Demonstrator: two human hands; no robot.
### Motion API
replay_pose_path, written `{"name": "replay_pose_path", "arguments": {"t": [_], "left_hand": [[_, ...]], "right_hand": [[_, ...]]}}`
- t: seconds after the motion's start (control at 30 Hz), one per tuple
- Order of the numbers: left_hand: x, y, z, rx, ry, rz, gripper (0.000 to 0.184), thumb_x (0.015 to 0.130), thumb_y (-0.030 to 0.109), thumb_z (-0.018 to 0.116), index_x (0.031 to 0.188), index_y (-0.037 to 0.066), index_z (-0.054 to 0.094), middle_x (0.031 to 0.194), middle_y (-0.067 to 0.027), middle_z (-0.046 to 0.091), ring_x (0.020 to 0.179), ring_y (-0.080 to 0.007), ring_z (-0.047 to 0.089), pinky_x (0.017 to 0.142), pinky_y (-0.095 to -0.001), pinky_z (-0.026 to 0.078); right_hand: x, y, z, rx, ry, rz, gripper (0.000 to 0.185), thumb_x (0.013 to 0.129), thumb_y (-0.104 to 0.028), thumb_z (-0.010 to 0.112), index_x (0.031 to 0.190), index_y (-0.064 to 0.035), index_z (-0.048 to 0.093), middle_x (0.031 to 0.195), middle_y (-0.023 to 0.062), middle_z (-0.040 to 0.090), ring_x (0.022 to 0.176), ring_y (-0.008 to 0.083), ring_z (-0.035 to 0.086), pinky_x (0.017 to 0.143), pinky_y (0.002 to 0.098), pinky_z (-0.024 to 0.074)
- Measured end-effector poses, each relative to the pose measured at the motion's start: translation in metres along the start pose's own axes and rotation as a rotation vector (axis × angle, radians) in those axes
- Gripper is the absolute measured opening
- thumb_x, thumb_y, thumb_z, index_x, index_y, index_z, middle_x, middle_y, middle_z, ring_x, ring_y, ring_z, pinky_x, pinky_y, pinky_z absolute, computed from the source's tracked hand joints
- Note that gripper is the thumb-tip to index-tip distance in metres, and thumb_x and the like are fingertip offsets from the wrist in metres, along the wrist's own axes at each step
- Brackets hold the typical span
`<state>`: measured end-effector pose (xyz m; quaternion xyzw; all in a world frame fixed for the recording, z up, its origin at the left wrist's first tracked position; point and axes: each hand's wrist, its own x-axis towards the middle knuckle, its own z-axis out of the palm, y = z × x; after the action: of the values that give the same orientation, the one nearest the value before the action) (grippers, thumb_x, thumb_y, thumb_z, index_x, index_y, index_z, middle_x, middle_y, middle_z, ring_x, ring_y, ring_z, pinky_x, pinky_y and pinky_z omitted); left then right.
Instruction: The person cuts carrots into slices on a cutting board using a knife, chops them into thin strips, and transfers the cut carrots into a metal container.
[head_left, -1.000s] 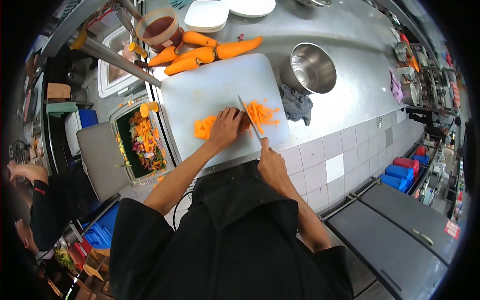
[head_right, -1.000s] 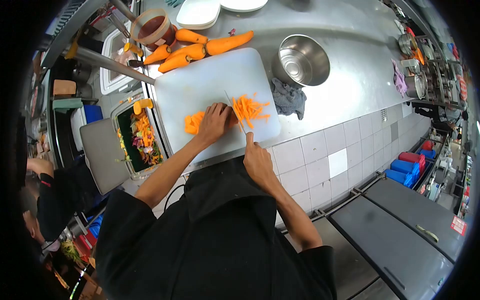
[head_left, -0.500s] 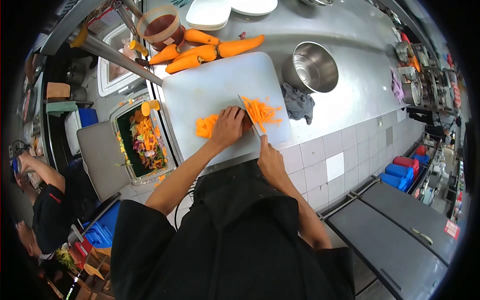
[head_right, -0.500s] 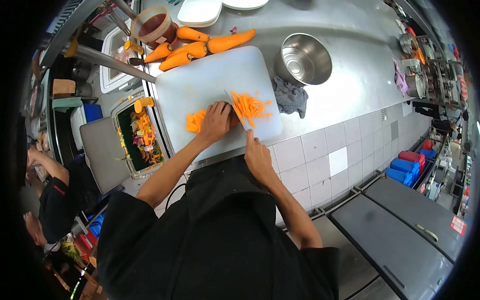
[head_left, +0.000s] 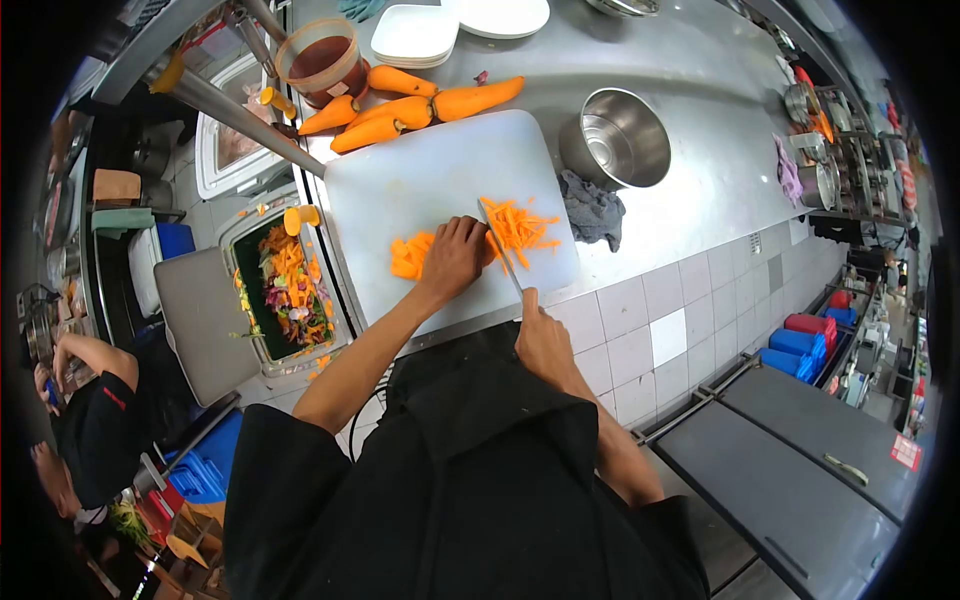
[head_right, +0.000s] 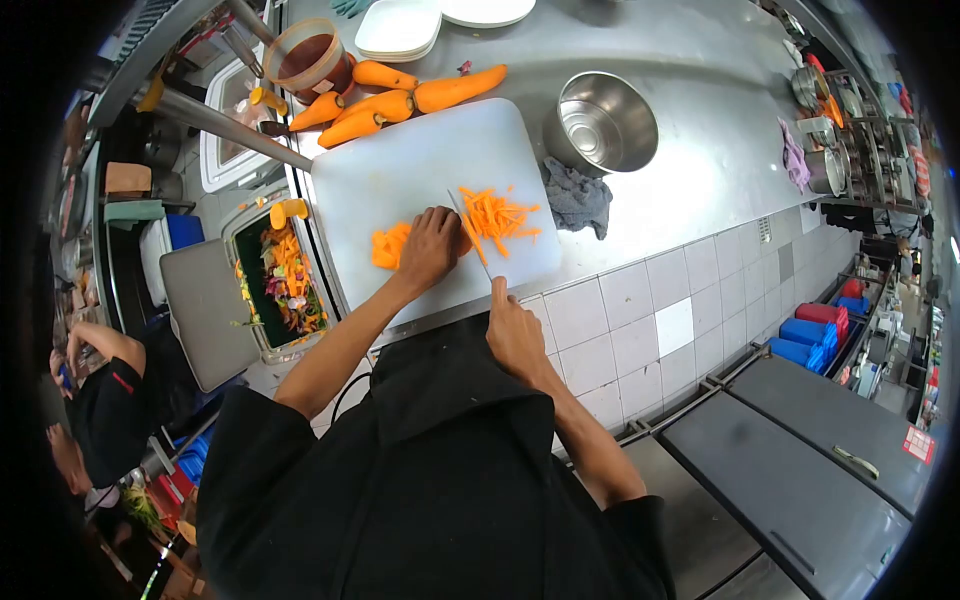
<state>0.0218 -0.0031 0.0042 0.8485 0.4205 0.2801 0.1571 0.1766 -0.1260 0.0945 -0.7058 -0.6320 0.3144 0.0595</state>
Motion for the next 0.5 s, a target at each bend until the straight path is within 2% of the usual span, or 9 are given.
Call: {"name": "replay_pose_path", "arguments": {"t": [0.07, 0.17, 0.23, 0.37, 0.47, 0.5], "left_hand": [[0.001, -0.003, 0.001, 0.011, 0.000, 0.005, 0.024, 0.083, 0.012, 0.062, 0.104, 0.000, 0.058, 0.101, -0.0149, 0.055, 0.097, -0.0326, 0.054, 0.084, -0.0431, 0.044], [0.002, 0.002, -0.001, 0.007, -0.009, -0.006, 0.025, 0.084, 0.012, 0.062, 0.105, 0.000, 0.058, 0.101, -0.0147, 0.056, 0.096, -0.0324, 0.054, 0.084, -0.0429, 0.044], [0.004, 0.001, 0.000, -0.004, -0.016, -0.011, 0.027, 0.084, 0.013, 0.061, 0.108, 0.000, 0.059, 0.100, -0.0135, 0.056, 0.096, -0.0314, 0.055, 0.084, -0.0421, 0.044], [0.000, -0.003, 0.002, 0.014, 0.016, -0.001, 0.026, 0.084, 0.015, 0.063, 0.105, 0.001, 0.059, 0.099, -0.0137, 0.056, 0.095, -0.0317, 0.054, 0.083, -0.0423, 0.044], [0.001, 0.002, -0.003, 0.001, 0.022, 0.004, 0.025, 0.083, 0.015, 0.064, 0.103, 0.001, 0.058, 0.099, -0.0143, 0.056, 0.094, -0.0324, 0.054, 0.083, -0.0424, 0.044], [0.002, 0.004, -0.005, -0.020, 0.022, 0.004, 0.024, 0.083, 0.014, 0.063, 0.103, 0.001, 0.057, 0.099, -0.0147, 0.056, 0.094, -0.0327, 0.054, 0.083, -0.0425, 0.044]], "right_hand": [[0.006, 0.004, 0.011, 0.004, -0.027, 0.035, 0.031, 0.084, 0.004, 0.048, 0.113, -0.0006, 0.037, 0.084, 0.0340, 0.063, 0.074, 0.0524, 0.062, 0.066, 0.0616, 0.0478], [0.021, 0.000, 0.009, -0.013, 0.043, -0.024, 0.032, 0.084, 0.004, 0.049, 0.114, -0.0005, 0.036, 0.084, 0.0346, 0.063, 0.074, 0.0525, 0.063, 0.066, 0.0615, 0.0480], [0.011, -0.015, -0.013, 0.005, 0.027, -0.044, 0.022, 0.089, 0.003, 0.044, 0.109, 0.0001, 0.038, 0.080, 0.0310, 0.062, 0.072, 0.0510, 0.062, 0.061, 0.0607, 0.0477], [0.007, 0.002, 0.015, -0.008, 0.031, -0.013, 0.023, 0.089, 0.003, 0.044, 0.111, 0.0006, 0.038, 0.078, 0.0310, 0.062, 0.071, 0.0512, 0.062, 0.061, 0.0616, 0.0470], [0.018, -0.001, 0.010, -0.008, 0.065, -0.056, 0.024, 0.089, 0.001, 0.044, 0.112, 0.0002, 0.038, 0.079, 0.0320, 0.062, 0.071, 0.0520, 0.062, 0.064, 0.0625, 0.0472], [0.008, -0.011, -0.005, 0.013, 0.035, -0.047, 0.029, 0.086, 0.004, 0.046, 0.113, 0.0002, 0.037, 0.080, 0.0326, 0.062, 0.072, 0.0530, 0.061, 0.065, 0.0624, 0.0472]]}}
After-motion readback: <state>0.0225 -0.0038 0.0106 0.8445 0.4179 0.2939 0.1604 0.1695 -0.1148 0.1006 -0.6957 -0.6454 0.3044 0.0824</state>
